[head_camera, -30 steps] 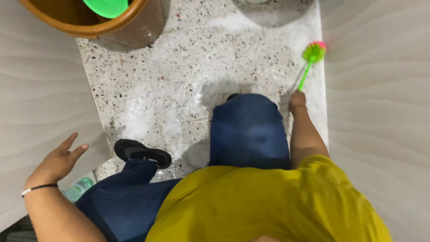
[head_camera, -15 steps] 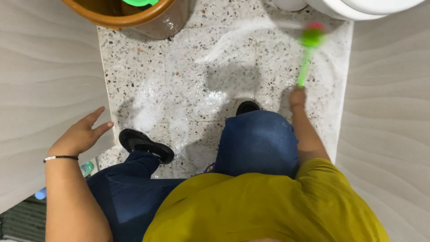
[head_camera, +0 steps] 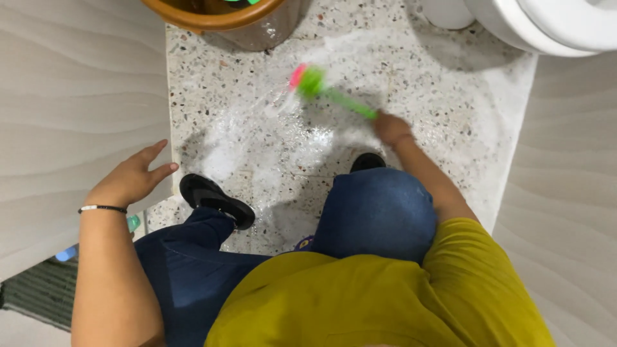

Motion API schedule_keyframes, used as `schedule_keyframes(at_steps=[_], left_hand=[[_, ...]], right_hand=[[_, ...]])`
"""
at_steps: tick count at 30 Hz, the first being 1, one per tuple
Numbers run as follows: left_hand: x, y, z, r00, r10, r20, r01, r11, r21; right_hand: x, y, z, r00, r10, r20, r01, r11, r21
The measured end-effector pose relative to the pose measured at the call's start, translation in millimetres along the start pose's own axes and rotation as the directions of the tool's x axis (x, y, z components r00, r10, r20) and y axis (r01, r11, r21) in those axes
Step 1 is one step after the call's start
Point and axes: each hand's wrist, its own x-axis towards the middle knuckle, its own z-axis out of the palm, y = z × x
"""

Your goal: The person sits on the bathroom floor and uses a green scrub brush to clean the speckled floor. They repeatedly scoop water from a brown bucket using a green scoop and pour it onto the floor to aid in scrubbing.

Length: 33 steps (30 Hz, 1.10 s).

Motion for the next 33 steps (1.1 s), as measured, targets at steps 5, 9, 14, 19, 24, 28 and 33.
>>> schedule_keyframes(at_steps=[5, 9, 14, 19, 24, 28, 33], left_hand=[[7.0, -17.5, 5.2, 0.998, -0.061, 0.031, 0.06, 0.997, 0.042], [12.8, -17.9, 5.1, 0.999, -0.048, 0.019, 0.047, 0.998, 0.031], [15.9, -7.2, 5.5, 1.0, 0.0, 0.025, 0.0, 1.0, 0.007], [11.9, -12.0, 7.7, 1.0, -0.002, 0.015, 0.002, 1.0, -0.004], [12.0, -11.2, 6.6, 0.994, -0.095, 0.061, 0.092, 0.995, 0.048], [16.1, -16.2, 7.7, 0.994, -0.088, 0.061, 0.087, 0.996, 0.03], [19.7, -10.7, 8.4, 0.996, -0.065, 0.066, 0.066, 0.998, -0.011]], right_hand=[[52.8, 85.0, -12.9, 0.801, 0.385, -0.459, -0.107, 0.846, 0.522], [56.5, 32.6, 18.3, 0.895, 0.302, -0.327, -0.084, 0.836, 0.543], [-2.5, -70.7, 17.1, 0.967, -0.193, 0.169, 0.228, 0.948, -0.222], [54.7, 0.4, -25.5, 0.984, -0.012, -0.18, 0.019, 0.999, 0.037], [74.0, 32.3, -42.6, 0.867, 0.318, -0.385, -0.119, 0.881, 0.458], [83.1, -8.7, 27.1, 0.958, -0.016, -0.285, 0.074, 0.978, 0.195], [43.5, -52.2, 21.5, 0.952, -0.288, 0.102, 0.303, 0.929, -0.213]])
